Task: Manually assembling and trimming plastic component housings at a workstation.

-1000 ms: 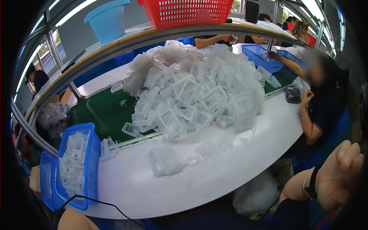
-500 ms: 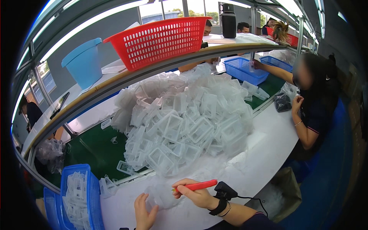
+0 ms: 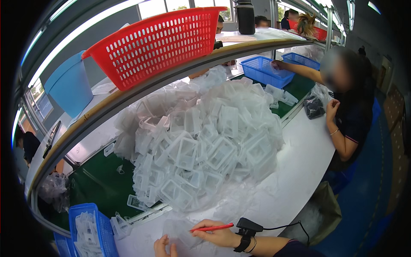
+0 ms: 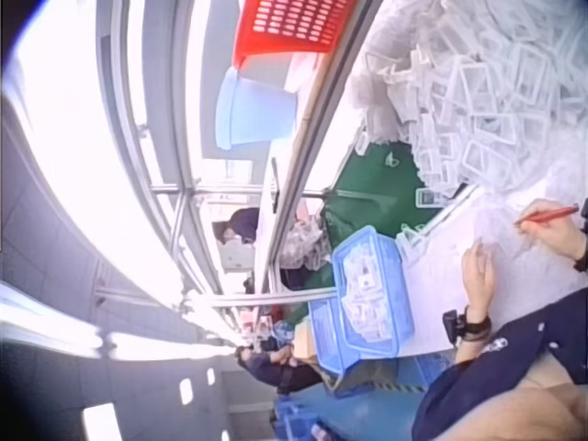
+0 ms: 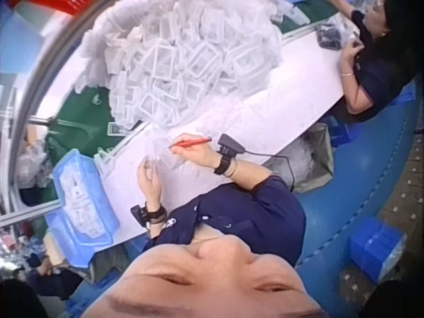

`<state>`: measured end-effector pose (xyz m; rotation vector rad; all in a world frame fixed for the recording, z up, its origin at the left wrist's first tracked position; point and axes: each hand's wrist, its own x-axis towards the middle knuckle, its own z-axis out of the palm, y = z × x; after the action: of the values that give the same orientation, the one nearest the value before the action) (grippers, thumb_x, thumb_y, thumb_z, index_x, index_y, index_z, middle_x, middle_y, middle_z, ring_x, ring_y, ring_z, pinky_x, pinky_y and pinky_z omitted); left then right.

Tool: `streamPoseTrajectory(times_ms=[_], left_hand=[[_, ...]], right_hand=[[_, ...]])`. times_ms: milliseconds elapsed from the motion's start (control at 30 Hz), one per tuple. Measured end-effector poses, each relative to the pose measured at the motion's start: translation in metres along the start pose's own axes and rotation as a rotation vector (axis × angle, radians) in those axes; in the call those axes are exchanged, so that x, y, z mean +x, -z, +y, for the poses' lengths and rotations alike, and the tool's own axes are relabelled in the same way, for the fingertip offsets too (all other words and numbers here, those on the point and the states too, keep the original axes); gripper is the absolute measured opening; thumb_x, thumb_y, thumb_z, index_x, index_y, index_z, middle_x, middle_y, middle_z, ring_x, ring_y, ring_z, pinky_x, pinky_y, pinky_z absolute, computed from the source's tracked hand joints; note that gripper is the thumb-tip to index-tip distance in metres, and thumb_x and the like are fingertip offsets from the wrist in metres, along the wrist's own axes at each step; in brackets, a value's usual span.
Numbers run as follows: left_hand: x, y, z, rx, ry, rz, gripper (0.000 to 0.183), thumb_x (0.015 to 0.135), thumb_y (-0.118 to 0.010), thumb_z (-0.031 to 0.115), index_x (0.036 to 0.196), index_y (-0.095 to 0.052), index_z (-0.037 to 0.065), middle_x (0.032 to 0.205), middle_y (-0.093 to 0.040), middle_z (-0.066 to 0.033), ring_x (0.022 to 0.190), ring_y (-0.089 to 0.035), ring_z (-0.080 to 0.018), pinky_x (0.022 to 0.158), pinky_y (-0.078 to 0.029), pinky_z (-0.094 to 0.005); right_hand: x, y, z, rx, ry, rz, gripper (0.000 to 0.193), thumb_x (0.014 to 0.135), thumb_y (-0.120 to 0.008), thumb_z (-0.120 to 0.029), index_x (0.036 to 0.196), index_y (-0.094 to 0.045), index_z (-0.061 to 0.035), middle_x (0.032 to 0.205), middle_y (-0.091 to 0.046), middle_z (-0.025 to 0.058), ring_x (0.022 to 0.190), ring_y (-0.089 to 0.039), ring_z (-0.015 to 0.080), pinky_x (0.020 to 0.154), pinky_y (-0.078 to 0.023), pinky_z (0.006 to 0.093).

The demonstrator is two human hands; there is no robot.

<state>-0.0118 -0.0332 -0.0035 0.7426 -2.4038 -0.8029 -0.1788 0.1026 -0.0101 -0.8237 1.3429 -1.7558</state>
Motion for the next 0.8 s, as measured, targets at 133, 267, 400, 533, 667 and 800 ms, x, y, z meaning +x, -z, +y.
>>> streamPoseTrajectory(times_ms=[133,267,400,533,667,800], left_hand=[[0.003,0.024,0.018,-0.349,0.263,0.129,0.039,0.082,-0.058,0.013,0.119,-0.047,0.004,0.1,-0.057,-0.016,0.095,-0.052,-0.0277,0.091,-0.035,-0.043],[0.003,0.016,0.025,-0.891,0.164,0.156,0.038,0.078,-0.049,-0.007,0.115,-0.041,-0.002,0.1,-0.059,-0.0142,0.091,-0.057,-0.0185,0.085,-0.042,-0.0286],[0.024,0.005,0.03,-1.513,0.364,-0.118,0.03,0.088,-0.045,0.001,0.117,-0.041,-0.001,0.099,-0.057,-0.0114,0.089,-0.054,-0.0162,0.084,-0.042,-0.0303],[0.016,0.01,0.009,-1.67,0.473,-0.169,0.03,0.09,-0.048,0.013,0.117,-0.044,0.001,0.09,-0.056,-0.0078,0.088,-0.052,-0.0176,0.083,-0.042,-0.0337],[0.002,0.019,-0.008,-1.73,0.491,-0.231,0.028,0.09,-0.048,0.014,0.116,-0.047,0.004,0.09,-0.055,-0.0065,0.087,-0.051,-0.0165,0.084,-0.04,-0.0334],[-0.001,0.022,-0.008,-1.733,0.448,-0.129,0.019,0.088,-0.049,0.01,0.107,-0.05,0.005,0.091,-0.055,-0.0062,0.087,-0.05,-0.0166,0.083,-0.039,-0.0331]], right_hand=[[0.006,-0.003,0.002,0.264,-0.08,-0.091,0.019,0.087,-0.054,-0.016,0.099,-0.056,-0.0007,0.102,-0.06,0.0082,0.09,-0.056,0.0115,0.078,-0.045,0.0239],[0.013,-0.007,-0.017,0.587,-0.182,-0.266,0.019,0.086,-0.054,-0.017,0.095,-0.056,-0.0002,0.123,-0.047,0.0178,0.109,-0.049,0.0226,0.091,-0.039,0.0322],[0.01,-0.006,-0.024,0.464,-0.033,-0.079,0.011,0.083,-0.055,-0.01,0.088,-0.06,-0.0011,0.112,-0.051,0.0138,0.094,-0.052,0.0162,0.082,-0.04,0.0296],[0.01,-0.012,-0.024,0.286,0.048,0.027,0.01,0.082,-0.055,-0.009,0.086,-0.059,-0.0008,0.107,-0.051,0.0116,0.088,-0.05,0.0134,0.078,-0.039,0.0258],[0.006,-0.023,-0.026,0.0,0.216,0.102,0.009,0.081,-0.057,-0.008,0.085,-0.058,-0.0004,0.102,-0.053,0.012,0.086,-0.049,0.0154,0.076,-0.038,0.0242],[-0.004,-0.041,-0.027,-0.113,0.227,0.144,0.01,0.082,-0.056,-0.009,0.084,-0.057,0.0007,0.095,-0.058,0.0127,0.077,-0.053,0.0145,0.068,-0.042,0.0249]])
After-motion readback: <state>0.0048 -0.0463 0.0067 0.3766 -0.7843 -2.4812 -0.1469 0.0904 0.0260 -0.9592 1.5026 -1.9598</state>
